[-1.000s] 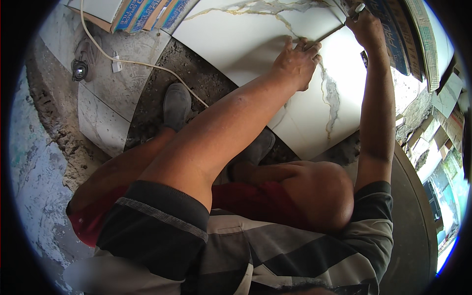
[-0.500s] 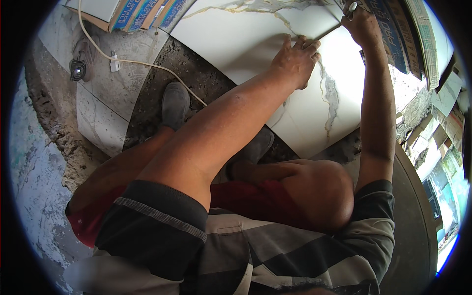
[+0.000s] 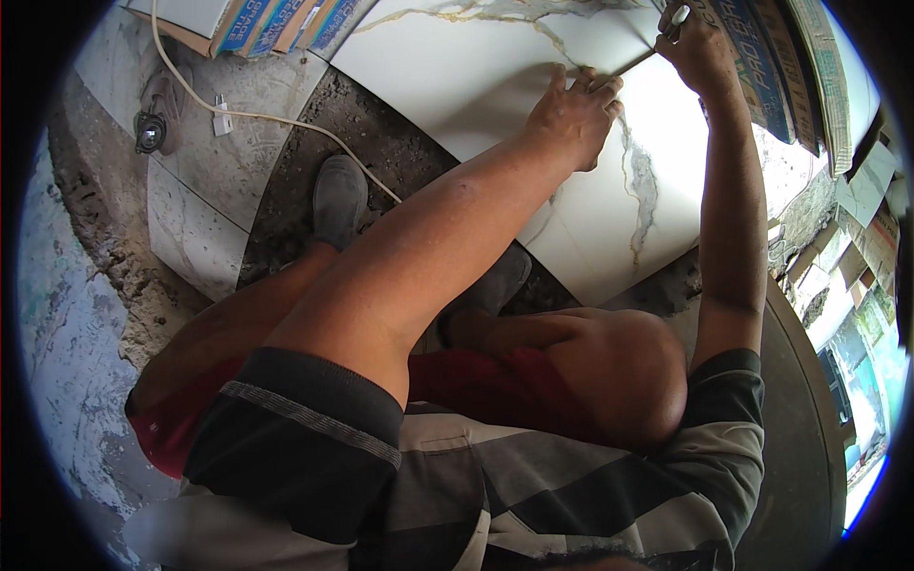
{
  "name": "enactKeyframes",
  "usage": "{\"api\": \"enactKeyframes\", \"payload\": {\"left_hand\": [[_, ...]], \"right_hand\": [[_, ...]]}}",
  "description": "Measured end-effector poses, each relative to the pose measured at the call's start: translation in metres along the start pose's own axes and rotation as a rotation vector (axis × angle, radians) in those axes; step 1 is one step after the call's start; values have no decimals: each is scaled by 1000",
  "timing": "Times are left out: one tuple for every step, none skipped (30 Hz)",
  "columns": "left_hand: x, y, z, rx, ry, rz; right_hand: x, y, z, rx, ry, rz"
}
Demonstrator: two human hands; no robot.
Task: Marking and aligning floor tiles for installation.
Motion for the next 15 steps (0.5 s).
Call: {"api": "enactKeyframes", "payload": {"left_hand": [[0,0,0,2,1,0],[0,0,0,5,2,0],[0,0,0,6,3,0],[0,0,-1,-2,0,4],[0,0,0,-10,-2,9],[0,0,0,-13,-2,10],[0,0,1,6,2,8],[0,0,0,23,1,21],[1,0,0,30,4,8],[1,0,0,28,5,3],[1,-1,0,35,4,9],[0,-1,0,24,6,-3],[0,-1,0,26,5,3],[0,-2,0,29,-1,20],[0,-2,0,27,1,9]], "right_hand": [[-1,2,-1,0,0,1],[-2,5,-3,-43,-40,32],[-3,9,-5,-86,-79,63],[-5,12,-7,-86,-77,62],[-6,16,-9,-60,-147,80],[-6,18,-9,-34,-221,99],[-7,19,-9,-34,-224,100],[-7,19,-9,-38,-251,95],[-7,19,-9,-42,-277,88],[-7,19,-9,-39,-275,89],[-7,18,-9,-69,-304,111],[-7,18,-8,-99,-333,132],[-8,17,-8,-98,-333,131],[-9,17,-9,-106,-311,108],[-10,17,-9,-113,-289,85]]}}
Point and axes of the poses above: each hand's wrist, its own z-axis away from the middle knuckle, its own y-axis out of the back of the hand, x = y × z, the point moved 1 cm from there along -z, towards the middle knuckle, and after that the axes turned 15 degrees about -z, right-handed, at the moved point
